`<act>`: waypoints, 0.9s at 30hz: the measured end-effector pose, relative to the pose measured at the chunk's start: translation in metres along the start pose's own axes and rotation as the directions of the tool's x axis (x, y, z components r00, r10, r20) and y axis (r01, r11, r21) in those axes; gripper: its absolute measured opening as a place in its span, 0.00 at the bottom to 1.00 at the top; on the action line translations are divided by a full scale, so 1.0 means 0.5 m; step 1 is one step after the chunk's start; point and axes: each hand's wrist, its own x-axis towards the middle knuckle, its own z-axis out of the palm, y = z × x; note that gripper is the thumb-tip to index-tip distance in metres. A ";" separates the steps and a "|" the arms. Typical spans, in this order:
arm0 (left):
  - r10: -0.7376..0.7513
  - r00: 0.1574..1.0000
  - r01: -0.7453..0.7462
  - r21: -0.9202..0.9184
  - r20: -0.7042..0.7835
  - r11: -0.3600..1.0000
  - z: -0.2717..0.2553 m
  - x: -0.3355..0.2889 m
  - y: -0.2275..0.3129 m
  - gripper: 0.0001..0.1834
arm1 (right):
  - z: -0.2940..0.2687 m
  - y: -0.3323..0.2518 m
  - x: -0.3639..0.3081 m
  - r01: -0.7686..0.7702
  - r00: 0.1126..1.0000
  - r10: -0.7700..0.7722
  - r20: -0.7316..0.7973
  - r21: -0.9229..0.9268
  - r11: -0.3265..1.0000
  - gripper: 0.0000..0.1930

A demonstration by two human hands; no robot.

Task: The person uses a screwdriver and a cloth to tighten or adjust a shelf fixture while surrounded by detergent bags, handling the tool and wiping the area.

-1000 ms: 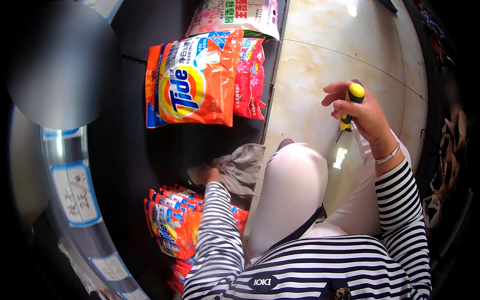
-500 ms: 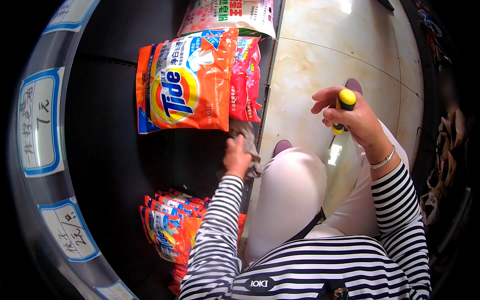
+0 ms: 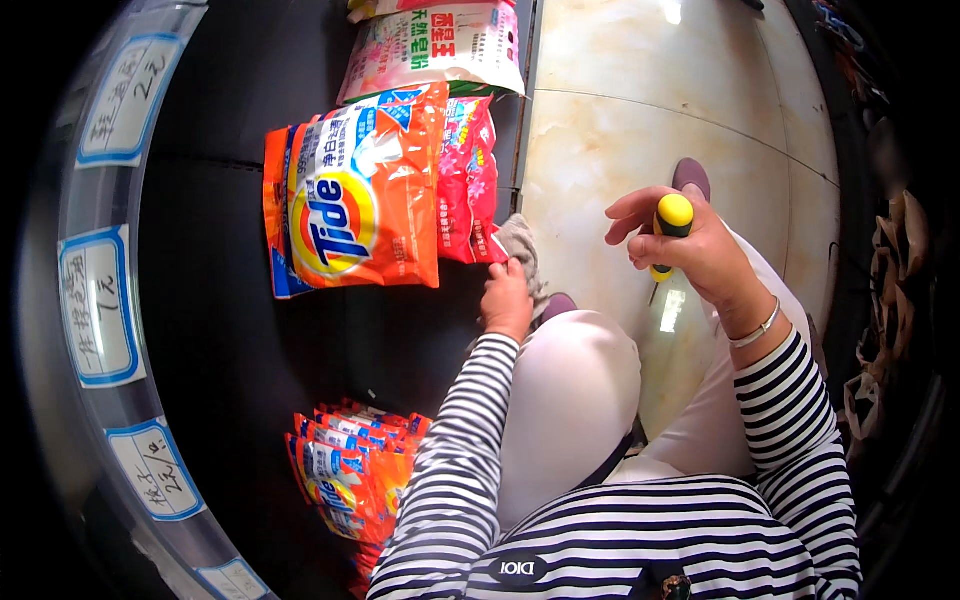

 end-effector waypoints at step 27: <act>0.299 0.926 0.032 -0.742 -0.230 -0.670 -0.442 -0.045 0.183 0.20 | -0.039 0.008 -0.013 0.310 0.949 -0.287 -0.133 0.221 0.924 0.23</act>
